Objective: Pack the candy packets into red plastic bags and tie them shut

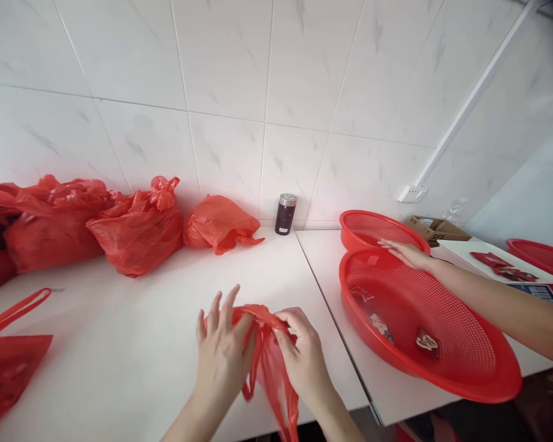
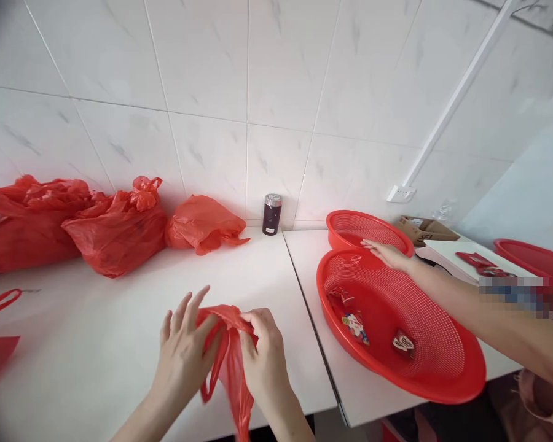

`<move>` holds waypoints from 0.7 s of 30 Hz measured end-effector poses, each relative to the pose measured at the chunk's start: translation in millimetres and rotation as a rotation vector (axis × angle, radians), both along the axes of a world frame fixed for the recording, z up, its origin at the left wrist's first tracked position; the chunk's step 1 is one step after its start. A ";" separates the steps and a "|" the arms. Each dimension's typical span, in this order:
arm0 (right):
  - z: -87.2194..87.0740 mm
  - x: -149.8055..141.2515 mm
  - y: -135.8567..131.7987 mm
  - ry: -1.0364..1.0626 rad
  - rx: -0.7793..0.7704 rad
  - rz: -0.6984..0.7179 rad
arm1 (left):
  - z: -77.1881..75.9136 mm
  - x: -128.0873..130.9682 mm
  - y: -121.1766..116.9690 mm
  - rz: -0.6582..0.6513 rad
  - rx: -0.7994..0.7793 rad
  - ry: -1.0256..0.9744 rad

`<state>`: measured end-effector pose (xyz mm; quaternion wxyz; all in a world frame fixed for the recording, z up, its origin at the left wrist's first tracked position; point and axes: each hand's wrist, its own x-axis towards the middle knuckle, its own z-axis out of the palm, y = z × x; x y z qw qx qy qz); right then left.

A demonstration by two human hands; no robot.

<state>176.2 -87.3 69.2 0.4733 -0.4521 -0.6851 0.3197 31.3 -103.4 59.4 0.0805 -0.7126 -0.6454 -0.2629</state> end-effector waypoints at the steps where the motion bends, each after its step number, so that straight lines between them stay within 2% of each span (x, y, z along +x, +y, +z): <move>1: -1.7 -0.5 -2.0 0.020 -0.022 0.024 | -8.7 -4.2 9.4 0.031 -0.011 0.012; 4: -9.7 -7.6 -9.7 0.105 -0.114 0.095 | -22.3 -19.5 32.6 0.059 0.023 0.000; 8: -15.7 -17.8 -18.0 0.157 -0.168 0.145 | -18.0 -40.0 46.7 0.218 0.115 -0.072; 11: -8.3 -9.1 -16.9 0.075 -0.105 0.193 | -13.3 -63.0 46.2 0.265 0.088 -0.060; 14: 2.8 7.7 -8.8 -0.127 -0.045 0.180 | -12.5 -87.6 36.6 0.194 -0.065 -0.035; 16: 6.7 15.4 -1.2 -0.330 -0.022 0.069 | -12.2 -98.3 26.3 0.121 -0.153 -0.081; 19: 5.7 18.8 11.8 -0.635 -0.022 -0.115 | -8.4 -102.3 10.0 -0.011 -0.240 -0.289; 21: 3.2 19.8 20.3 -0.781 -0.052 -0.146 | -3.6 -101.1 1.9 -0.067 -0.332 -0.496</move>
